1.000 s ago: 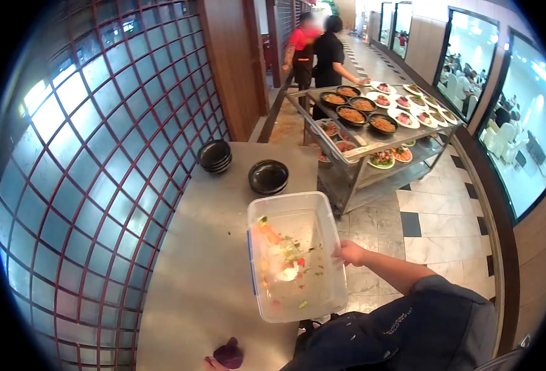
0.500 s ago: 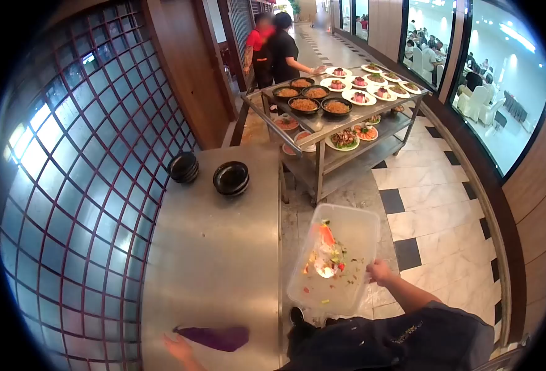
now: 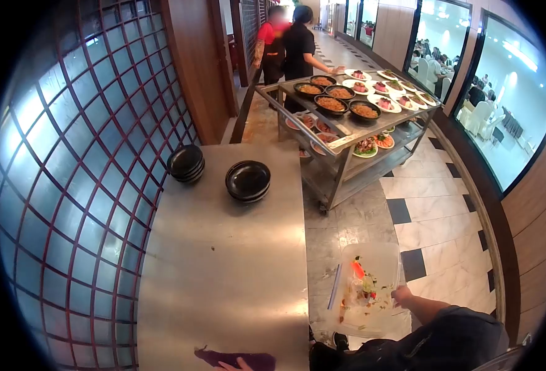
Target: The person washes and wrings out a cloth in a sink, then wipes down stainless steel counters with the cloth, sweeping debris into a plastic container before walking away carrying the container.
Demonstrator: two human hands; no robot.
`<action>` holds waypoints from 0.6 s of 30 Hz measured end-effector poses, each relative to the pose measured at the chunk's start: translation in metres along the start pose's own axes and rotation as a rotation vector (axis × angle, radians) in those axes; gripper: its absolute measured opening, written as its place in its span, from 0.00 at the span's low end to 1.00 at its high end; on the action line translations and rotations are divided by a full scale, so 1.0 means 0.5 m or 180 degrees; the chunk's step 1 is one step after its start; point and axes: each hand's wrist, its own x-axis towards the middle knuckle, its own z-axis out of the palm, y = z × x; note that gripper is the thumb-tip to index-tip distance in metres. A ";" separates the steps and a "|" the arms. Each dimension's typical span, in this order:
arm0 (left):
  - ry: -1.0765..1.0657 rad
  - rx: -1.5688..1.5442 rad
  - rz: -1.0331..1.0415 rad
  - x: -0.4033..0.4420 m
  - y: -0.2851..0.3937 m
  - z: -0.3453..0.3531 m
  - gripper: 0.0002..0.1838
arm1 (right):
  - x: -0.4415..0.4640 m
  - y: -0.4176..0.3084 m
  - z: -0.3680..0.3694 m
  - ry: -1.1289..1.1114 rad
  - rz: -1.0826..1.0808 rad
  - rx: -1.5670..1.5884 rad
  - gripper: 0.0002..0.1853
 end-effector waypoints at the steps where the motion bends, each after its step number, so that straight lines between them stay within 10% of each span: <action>1: 0.0013 0.0002 0.0083 0.003 0.025 -0.015 0.34 | 0.011 0.005 0.010 0.0032 0.0034 -0.0062 0.18; 8: 0.0114 -0.0137 0.0695 0.296 -0.403 0.083 0.34 | 0.018 0.009 0.083 0.0027 0.0019 -0.0308 0.15; 18: -0.0181 -0.0343 0.1367 0.627 -0.162 0.150 0.34 | 0.023 0.016 0.200 -0.0155 -0.0018 -0.0497 0.14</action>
